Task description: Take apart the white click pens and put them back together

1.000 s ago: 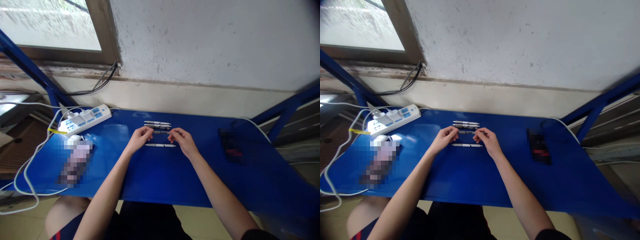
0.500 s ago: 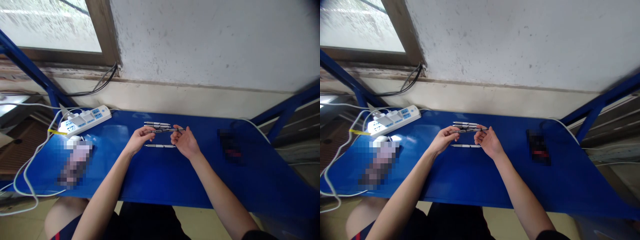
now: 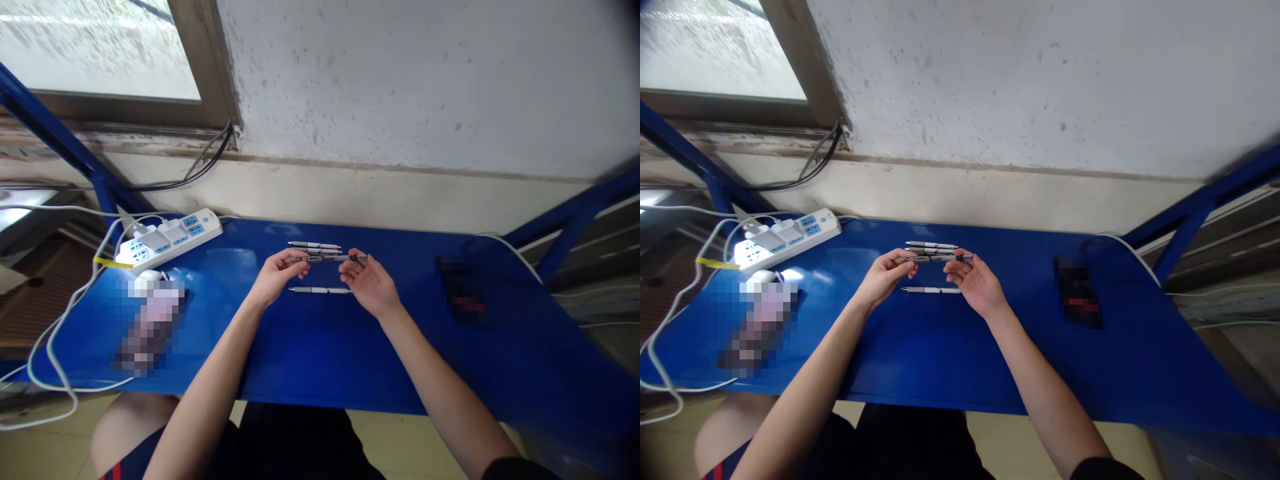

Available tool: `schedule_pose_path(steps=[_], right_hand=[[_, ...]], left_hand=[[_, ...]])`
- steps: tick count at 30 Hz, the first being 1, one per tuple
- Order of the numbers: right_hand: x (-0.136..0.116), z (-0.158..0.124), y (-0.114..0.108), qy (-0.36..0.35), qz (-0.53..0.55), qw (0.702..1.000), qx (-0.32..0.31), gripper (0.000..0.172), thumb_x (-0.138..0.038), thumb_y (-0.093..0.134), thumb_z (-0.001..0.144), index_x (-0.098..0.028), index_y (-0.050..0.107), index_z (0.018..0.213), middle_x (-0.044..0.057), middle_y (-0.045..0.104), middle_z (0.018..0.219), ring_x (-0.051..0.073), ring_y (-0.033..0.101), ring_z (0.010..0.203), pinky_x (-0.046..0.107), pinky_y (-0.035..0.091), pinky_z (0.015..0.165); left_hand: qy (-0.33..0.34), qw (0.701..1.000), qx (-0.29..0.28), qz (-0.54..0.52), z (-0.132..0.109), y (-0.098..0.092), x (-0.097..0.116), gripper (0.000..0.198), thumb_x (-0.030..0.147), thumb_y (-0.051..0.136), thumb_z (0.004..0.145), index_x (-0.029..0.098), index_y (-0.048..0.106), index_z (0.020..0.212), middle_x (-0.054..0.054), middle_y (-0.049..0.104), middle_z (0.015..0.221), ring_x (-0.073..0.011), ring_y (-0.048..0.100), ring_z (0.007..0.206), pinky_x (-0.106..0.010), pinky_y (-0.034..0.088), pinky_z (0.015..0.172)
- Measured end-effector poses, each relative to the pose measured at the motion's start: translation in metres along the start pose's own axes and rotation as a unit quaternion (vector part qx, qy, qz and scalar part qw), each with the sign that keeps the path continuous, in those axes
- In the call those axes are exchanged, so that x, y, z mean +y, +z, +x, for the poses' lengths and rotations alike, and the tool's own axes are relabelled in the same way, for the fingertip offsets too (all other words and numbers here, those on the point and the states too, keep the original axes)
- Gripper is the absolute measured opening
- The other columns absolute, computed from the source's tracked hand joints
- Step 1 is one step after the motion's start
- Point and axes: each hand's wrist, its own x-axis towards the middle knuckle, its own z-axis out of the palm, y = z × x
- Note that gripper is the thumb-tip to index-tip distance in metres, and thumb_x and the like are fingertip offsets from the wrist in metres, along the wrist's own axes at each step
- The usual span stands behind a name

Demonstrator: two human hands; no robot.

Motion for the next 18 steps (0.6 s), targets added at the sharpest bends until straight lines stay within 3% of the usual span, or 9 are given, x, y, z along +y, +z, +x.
schedule_pose_path(steps=[4, 9, 14, 16, 18], right_hand=[[0.001, -0.002, 0.003, -0.006, 0.003, 1.0, -0.01, 0.037, -0.057, 0.048, 0.087, -0.028, 0.064, 0.104, 0.006, 0.072, 0.091, 0.025, 0.067, 0.092, 0.04, 0.054, 0.076], [-0.001, -0.005, 0.012, 0.019, -0.005, 0.996, -0.086, 0.056, -0.055, 0.056, 0.084, -0.028, 0.05, 0.132, 0.004, 0.071, 0.083, 0.021, 0.067, 0.069, 0.034, 0.052, 0.058], [-0.025, -0.017, 0.024, -0.021, -0.086, 0.995, -0.049, 0.073, -0.051, 0.06, 0.084, -0.028, 0.03, 0.146, 0.002, 0.07, 0.072, 0.018, 0.064, 0.055, 0.03, 0.049, 0.049], [-0.037, -0.037, 0.042, -0.036, -0.119, 0.99, -0.068, 0.063, -0.048, 0.061, 0.085, -0.031, 0.04, 0.141, 0.002, 0.071, 0.076, 0.019, 0.065, 0.06, 0.032, 0.051, 0.054], [-0.044, -0.064, 0.068, -0.042, -0.117, 0.977, -0.172, 0.042, -0.047, 0.06, 0.086, -0.033, 0.058, 0.125, 0.003, 0.071, 0.082, 0.02, 0.066, 0.067, 0.036, 0.054, 0.062]], left_hand=[[0.02, 0.99, -0.024, 0.141, -0.003, -0.001, 0.003, 0.029, 0.036, 0.069, 0.077, 0.016, 0.066, 0.098, -0.005, 0.068, 0.083, -0.0134, 0.058, 0.069, -0.026, 0.045, 0.065], [0.107, 0.931, -0.034, 0.347, -0.002, -0.003, 0.001, 0.022, 0.037, 0.062, 0.083, 0.019, 0.071, 0.093, -0.005, 0.07, 0.088, -0.0163, 0.058, 0.073, -0.028, 0.042, 0.07], [0.157, 0.878, -0.053, 0.449, 0.003, -0.013, -0.007, 0.019, 0.033, 0.058, 0.087, 0.021, 0.073, 0.093, -0.007, 0.07, 0.088, -0.0204, 0.06, 0.085, -0.032, 0.043, 0.08], [0.16, 0.865, -0.06, 0.473, 0.004, -0.016, -0.009, 0.02, 0.032, 0.057, 0.088, 0.021, 0.073, 0.093, -0.008, 0.069, 0.089, -0.0209, 0.059, 0.086, -0.033, 0.043, 0.081], [0.159, 0.854, -0.073, 0.49, 0.004, -0.018, -0.011, 0.021, 0.032, 0.057, 0.088, 0.021, 0.073, 0.094, -0.009, 0.068, 0.09, -0.0216, 0.059, 0.087, -0.033, 0.043, 0.081]])
